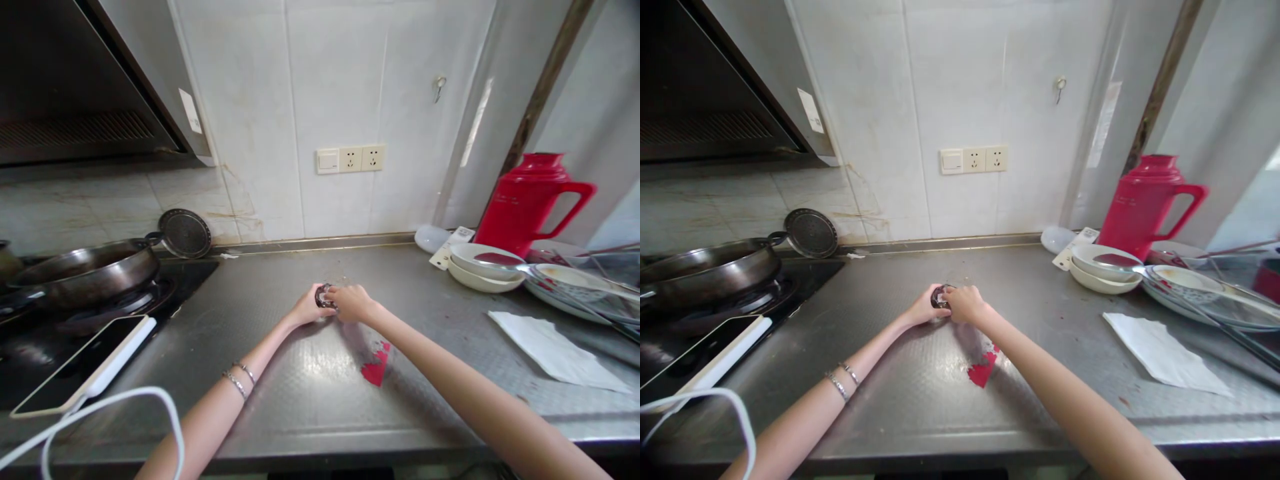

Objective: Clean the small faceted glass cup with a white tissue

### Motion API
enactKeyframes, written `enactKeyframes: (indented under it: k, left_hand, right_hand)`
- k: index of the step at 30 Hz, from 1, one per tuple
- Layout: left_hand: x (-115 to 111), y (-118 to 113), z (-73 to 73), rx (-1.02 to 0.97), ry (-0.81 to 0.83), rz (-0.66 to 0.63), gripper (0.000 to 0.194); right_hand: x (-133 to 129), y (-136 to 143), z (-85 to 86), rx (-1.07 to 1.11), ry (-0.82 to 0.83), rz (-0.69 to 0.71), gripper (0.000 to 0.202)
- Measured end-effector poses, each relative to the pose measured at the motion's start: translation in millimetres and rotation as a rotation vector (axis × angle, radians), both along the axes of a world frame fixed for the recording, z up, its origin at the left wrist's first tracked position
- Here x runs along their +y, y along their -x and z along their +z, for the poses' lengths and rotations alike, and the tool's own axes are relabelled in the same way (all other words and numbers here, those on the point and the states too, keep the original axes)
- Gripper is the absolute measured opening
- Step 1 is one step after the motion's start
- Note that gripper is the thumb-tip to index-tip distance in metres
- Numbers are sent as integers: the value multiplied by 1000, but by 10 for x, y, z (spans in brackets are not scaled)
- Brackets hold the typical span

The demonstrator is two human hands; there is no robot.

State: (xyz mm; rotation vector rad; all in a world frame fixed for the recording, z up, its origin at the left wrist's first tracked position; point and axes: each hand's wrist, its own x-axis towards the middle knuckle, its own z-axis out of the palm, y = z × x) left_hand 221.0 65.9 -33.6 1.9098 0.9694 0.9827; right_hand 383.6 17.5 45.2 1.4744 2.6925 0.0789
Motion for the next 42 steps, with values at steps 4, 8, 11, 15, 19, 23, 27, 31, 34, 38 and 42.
enactKeyframes:
  k: [4,8,11,15,19,23,27,31,34,38,42]
  left_hand:
    - [-3,-2,13,31,-3,8,72]
    - [-15,-11,20,16,0,14,71]
    - [-36,-17,34,-2,12,-6,73]
    - [-68,-24,69,-24,17,-17,75]
    - [-83,-26,81,-34,37,-1,77]
    - [-103,-19,67,-33,42,16,81]
    - [-103,-6,79,-176,141,61,63]
    - [-29,45,212,-491,254,174,38]
    - [38,120,392,-611,377,281,26]
    - [50,191,605,-515,875,-102,47]
    - [-4,178,725,-534,1017,-311,58]
  right_hand:
    - [19,-56,-20,19,-16,-28,34]
    - [66,-175,-49,87,26,5,33]
    - [101,-254,-99,203,43,68,26]
    - [137,-287,-180,301,10,113,25]
    - [141,-284,-229,343,-6,157,15]
    - [113,-292,-239,387,-22,185,13]
    - [79,-311,-225,407,-19,187,15]
    - [31,-311,-167,435,-60,193,20]
    - [-15,-277,-108,477,-120,234,17]
    - [-72,-200,-66,506,-191,286,16]
    - [-99,-155,-62,433,-304,353,21]
